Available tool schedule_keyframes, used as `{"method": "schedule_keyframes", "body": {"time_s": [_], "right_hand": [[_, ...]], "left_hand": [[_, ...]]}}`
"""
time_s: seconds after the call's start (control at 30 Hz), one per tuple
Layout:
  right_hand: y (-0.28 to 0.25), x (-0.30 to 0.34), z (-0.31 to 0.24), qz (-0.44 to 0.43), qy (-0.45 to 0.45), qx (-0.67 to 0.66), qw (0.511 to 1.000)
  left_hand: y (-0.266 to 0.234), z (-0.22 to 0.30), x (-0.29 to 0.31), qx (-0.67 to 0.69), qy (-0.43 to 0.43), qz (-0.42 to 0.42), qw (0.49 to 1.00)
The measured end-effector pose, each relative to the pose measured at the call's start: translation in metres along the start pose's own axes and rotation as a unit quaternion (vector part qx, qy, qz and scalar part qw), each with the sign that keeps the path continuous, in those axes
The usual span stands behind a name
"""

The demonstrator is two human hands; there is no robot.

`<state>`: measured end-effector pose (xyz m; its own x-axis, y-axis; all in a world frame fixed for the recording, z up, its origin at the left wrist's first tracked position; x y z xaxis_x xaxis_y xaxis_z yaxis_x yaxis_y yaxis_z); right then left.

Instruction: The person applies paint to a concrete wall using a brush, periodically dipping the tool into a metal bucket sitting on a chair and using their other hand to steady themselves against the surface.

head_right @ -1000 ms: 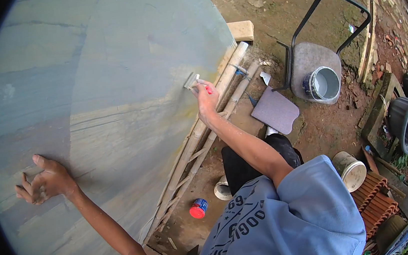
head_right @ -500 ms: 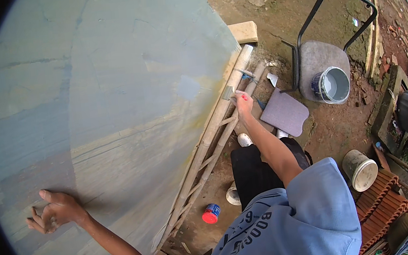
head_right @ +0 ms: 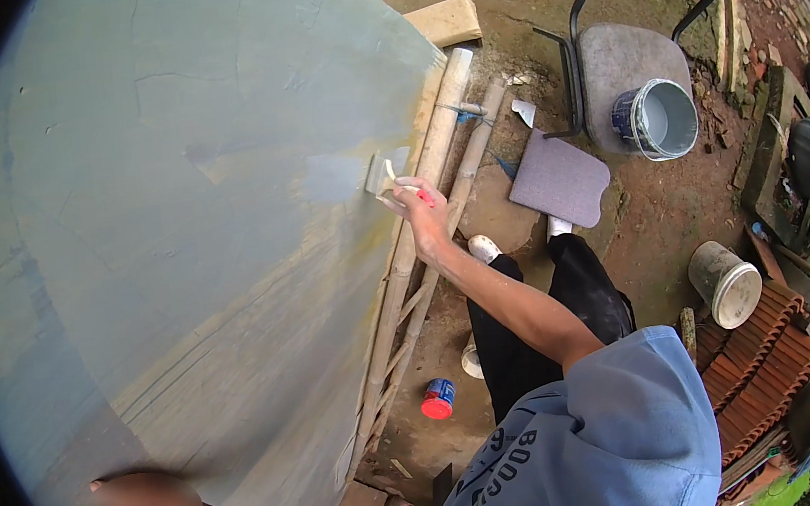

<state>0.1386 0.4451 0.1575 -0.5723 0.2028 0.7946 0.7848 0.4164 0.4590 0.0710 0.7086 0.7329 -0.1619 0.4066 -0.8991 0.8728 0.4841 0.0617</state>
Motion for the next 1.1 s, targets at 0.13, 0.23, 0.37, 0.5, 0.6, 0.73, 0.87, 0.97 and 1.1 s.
{"method": "schedule_keyframes", "body": {"time_s": [0.13, 0.23, 0.37, 0.5, 0.6, 0.73, 0.87, 0.97, 1.1], "right_hand": [[0.038, 0.081, -0.035, -0.057, -0.012, -0.053, 0.997], [0.048, 0.125, -0.055, -0.114, 0.016, -0.066, 0.991], [0.012, 0.099, -0.062, -0.143, 0.028, -0.126, 0.981], [-0.056, -0.011, -0.032, 0.050, -0.077, -0.032, 0.995], [-0.094, -0.103, 0.009, 0.116, -0.073, -0.010, 0.991], [-0.078, -0.151, 0.028, 0.147, -0.084, -0.003, 0.986], [-0.027, -0.078, 0.025, 0.053, -0.073, -0.019, 0.996], [-0.056, -0.032, 0.017, -0.001, -0.004, -0.025, 1.000], [-0.104, -0.096, 0.032, 0.123, -0.014, 0.004, 0.992]], "left_hand": [[0.007, 0.002, 0.002, -0.005, -0.005, 0.000, 1.000], [0.008, -0.002, 0.002, 0.010, -0.012, 0.018, 1.000], [0.010, -0.006, 0.007, -0.006, -0.041, 0.004, 0.999], [0.002, -0.025, 0.002, -0.049, -0.013, 0.019, 0.999], [0.011, -0.029, 0.006, -0.011, -0.032, 0.011, 0.999], [0.013, -0.005, -0.005, -0.048, 0.029, 0.026, 0.998], [-0.004, 0.005, -0.005, 0.004, 0.071, 0.058, 0.996], [-0.001, -0.001, 0.003, 0.012, 0.034, 0.035, 0.999], [0.016, -0.043, 0.005, -0.025, -0.027, 0.046, 0.998]]}}
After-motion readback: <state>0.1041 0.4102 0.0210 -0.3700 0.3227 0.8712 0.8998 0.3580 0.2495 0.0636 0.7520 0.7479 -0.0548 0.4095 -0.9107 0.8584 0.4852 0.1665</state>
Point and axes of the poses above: each hand's wrist, its own x-axis away from the middle knuckle, its own y-axis out of the palm, z = x × y, the point moved 6 cm from there along -x, towards the middle knuckle, and after that the axes turned 13 degrees about z, right-handed, at the moved point
